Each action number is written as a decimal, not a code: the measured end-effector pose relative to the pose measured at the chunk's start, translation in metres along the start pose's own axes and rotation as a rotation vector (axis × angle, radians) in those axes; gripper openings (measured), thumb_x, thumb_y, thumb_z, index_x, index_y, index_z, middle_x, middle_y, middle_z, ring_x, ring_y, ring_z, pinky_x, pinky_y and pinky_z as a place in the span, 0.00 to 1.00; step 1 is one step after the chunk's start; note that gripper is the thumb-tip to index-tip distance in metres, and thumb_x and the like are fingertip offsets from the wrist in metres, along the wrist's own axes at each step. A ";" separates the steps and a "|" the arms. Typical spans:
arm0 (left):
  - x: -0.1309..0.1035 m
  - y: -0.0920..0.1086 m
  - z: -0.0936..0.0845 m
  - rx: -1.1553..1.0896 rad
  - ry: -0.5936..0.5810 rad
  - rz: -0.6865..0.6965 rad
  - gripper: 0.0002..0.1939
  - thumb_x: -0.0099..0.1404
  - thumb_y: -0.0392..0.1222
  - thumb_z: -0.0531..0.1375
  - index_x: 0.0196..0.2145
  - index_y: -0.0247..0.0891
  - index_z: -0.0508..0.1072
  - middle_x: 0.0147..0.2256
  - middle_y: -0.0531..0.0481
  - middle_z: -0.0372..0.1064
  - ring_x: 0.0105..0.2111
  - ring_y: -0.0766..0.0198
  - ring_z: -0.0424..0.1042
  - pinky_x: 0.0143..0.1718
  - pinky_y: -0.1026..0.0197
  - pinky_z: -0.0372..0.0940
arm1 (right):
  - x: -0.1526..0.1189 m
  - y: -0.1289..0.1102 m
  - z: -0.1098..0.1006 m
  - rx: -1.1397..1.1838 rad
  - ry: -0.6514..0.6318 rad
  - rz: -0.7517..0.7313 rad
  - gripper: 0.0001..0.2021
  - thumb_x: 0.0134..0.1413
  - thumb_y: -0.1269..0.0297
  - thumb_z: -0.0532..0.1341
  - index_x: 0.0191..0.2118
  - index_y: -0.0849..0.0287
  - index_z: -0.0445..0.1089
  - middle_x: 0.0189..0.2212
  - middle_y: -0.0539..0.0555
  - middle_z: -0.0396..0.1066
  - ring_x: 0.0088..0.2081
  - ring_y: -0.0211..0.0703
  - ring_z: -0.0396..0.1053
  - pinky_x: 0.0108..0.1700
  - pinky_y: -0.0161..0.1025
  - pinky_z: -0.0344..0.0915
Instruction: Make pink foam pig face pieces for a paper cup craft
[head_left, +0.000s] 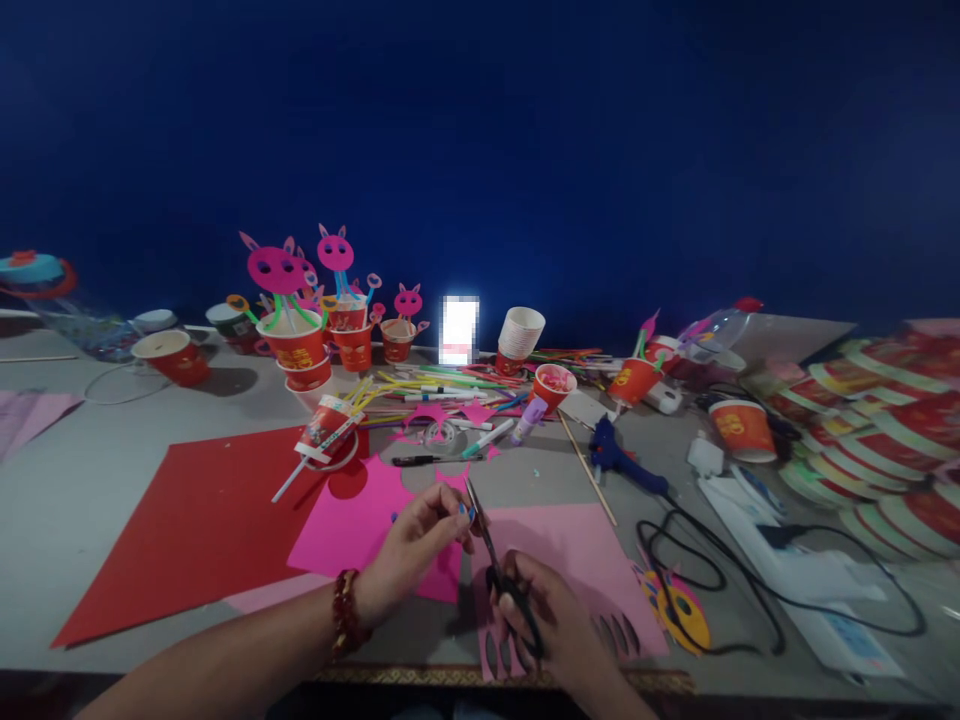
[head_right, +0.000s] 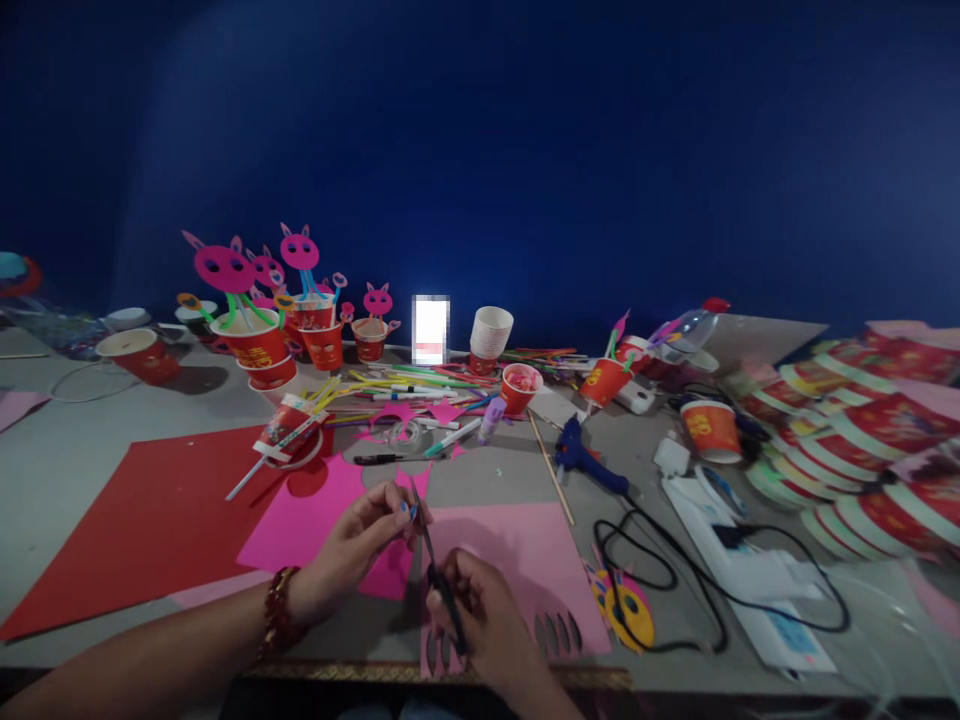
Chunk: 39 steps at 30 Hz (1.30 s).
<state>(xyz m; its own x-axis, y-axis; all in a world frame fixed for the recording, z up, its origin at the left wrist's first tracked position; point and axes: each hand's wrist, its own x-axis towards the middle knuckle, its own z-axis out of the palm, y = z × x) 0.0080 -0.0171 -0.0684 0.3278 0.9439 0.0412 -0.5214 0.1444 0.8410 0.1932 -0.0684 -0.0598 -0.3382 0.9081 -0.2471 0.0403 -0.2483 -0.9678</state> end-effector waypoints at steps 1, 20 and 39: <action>0.000 0.000 0.000 -0.006 -0.002 0.005 0.12 0.64 0.44 0.66 0.31 0.38 0.67 0.33 0.52 0.71 0.29 0.69 0.70 0.33 0.65 0.65 | 0.000 0.000 0.000 -0.004 0.005 -0.004 0.24 0.50 0.40 0.65 0.29 0.56 0.59 0.22 0.43 0.57 0.23 0.33 0.56 0.26 0.31 0.56; -0.001 0.002 0.002 -0.029 0.005 -0.011 0.11 0.65 0.44 0.66 0.32 0.38 0.67 0.33 0.51 0.72 0.31 0.67 0.70 0.35 0.63 0.66 | 0.003 0.009 0.004 -0.022 0.053 0.019 0.23 0.50 0.42 0.65 0.26 0.55 0.57 0.19 0.42 0.57 0.19 0.32 0.54 0.23 0.31 0.53; -0.001 0.002 0.003 -0.022 0.018 -0.017 0.13 0.62 0.46 0.68 0.31 0.38 0.68 0.34 0.51 0.70 0.31 0.66 0.70 0.33 0.64 0.65 | 0.004 0.001 -0.003 -0.127 0.072 0.001 0.23 0.50 0.44 0.65 0.25 0.55 0.56 0.18 0.43 0.55 0.21 0.34 0.55 0.24 0.32 0.53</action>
<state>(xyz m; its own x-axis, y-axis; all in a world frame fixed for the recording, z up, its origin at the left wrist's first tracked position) 0.0088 -0.0181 -0.0652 0.3222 0.9465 0.0171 -0.5328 0.1664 0.8297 0.1952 -0.0641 -0.0623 -0.2696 0.9310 -0.2459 0.1609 -0.2083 -0.9648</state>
